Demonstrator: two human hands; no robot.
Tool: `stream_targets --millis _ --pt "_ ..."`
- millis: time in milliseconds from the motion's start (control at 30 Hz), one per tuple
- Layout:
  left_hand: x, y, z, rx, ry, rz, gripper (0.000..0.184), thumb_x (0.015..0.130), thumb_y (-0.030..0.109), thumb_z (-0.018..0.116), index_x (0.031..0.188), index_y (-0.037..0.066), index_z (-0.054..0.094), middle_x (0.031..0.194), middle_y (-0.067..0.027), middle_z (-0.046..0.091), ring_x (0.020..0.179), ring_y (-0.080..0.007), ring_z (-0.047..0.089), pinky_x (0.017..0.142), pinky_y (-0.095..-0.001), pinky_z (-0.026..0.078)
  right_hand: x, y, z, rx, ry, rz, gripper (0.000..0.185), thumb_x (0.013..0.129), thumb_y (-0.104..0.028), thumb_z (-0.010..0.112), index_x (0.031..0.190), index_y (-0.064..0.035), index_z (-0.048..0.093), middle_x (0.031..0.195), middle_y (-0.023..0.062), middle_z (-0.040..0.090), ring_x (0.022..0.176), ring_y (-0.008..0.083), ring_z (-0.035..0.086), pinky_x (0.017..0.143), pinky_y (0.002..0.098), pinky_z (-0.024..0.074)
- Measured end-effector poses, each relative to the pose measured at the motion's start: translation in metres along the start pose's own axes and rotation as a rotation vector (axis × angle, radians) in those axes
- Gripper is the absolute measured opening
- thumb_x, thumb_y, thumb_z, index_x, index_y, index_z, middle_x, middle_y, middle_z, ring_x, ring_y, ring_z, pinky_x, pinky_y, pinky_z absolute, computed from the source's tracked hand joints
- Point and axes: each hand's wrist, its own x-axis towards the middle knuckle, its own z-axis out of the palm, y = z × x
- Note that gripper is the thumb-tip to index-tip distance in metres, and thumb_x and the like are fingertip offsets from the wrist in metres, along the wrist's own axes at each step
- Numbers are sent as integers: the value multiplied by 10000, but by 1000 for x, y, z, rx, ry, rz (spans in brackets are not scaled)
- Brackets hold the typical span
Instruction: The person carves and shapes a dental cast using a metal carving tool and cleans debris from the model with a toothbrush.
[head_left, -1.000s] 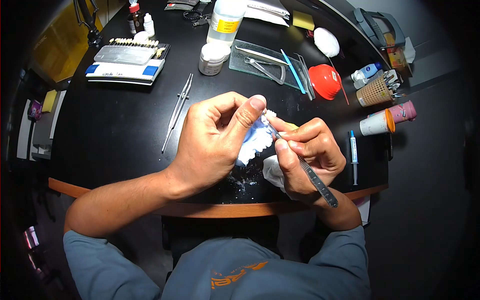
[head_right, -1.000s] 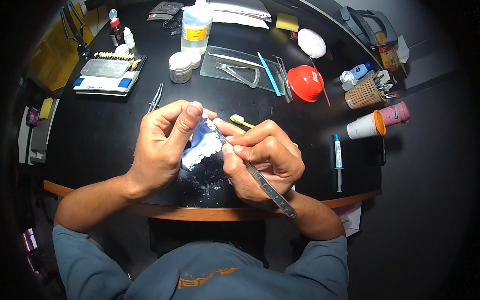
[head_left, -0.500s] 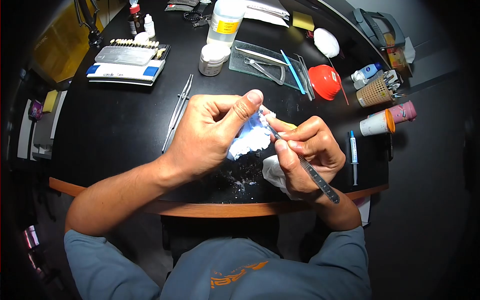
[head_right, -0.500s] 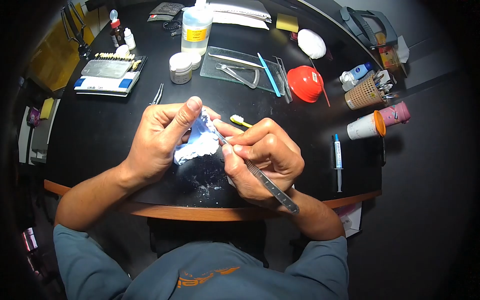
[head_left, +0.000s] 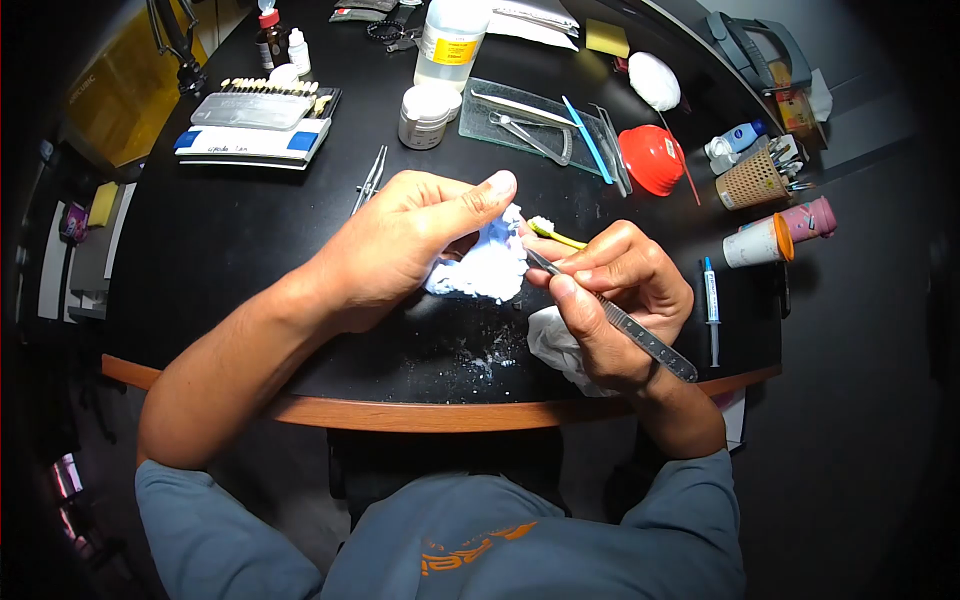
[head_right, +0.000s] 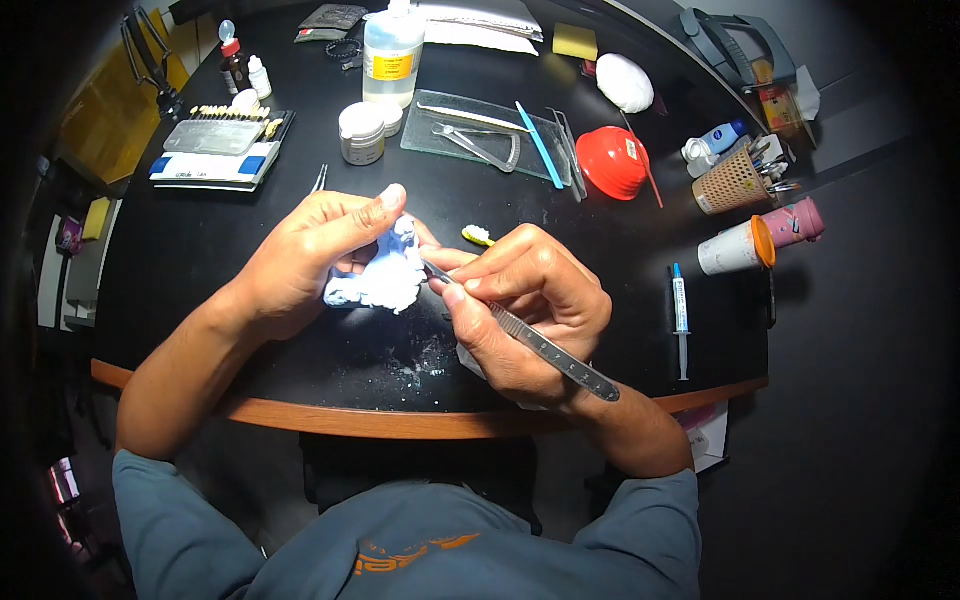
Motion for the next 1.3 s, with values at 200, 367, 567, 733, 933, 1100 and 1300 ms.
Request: stream_targets --millis 200,367,567,733,933,1100,1300 --pt "-3 14 -8 174 -8 -88 469 1072 404 633 960 -11 821 688 33 630 601 -21 447 577 -227 322 4 1 -2 -20 -138 17 178 840 188 739 882 40 649 916 165 677 962 297 786 939 428 662" --pt "-7 24 -7 297 9 -132 448 1038 380 697 909 -31 820 586 44 543 539 -27 395 516 -248 278 3 3 -7 -74 -248 -32 186 801 194 761 868 42 679 904 177 708 945 297 790 934 441 665" --pt "-7 24 -10 335 -35 -120 514 1036 373 706 664 18 700 548 54 477 519 -32 369 517 -253 268 3 3 -6 -83 -280 -93 163 787 161 802 887 44 748 888 172 725 875 259 784 917 462 672" --pt "-9 27 -7 373 -46 -101 583 1043 366 694 559 54 605 525 44 455 515 -38 368 521 -260 276 4 3 -7 -95 -312 -132 165 787 151 816 900 49 752 891 181 729 854 255 783 907 467 676" --pt "-8 25 -9 348 -93 -85 589 1045 348 686 546 51 591 514 34 458 510 -44 372 527 -268 287 8 1 -10 -85 -416 -148 198 830 179 786 938 28 718 918 187 701 914 284 782 935 529 658" --pt "-6 24 -11 286 -147 -57 526 1044 323 688 615 18 679 525 33 483 512 -44 381 523 -268 284 6 2 -8 -61 -355 -148 153 814 156 801 916 51 755 867 190 718 832 267 783 915 520 665" --pt "-8 24 -8 266 -133 -54 469 1026 321 705 688 -1 743 538 29 516 511 -40 391 518 -266 275 7 6 -9 -37 -358 -187 105 827 131 801 908 71 771 845 200 727 802 279 792 899 507 670"
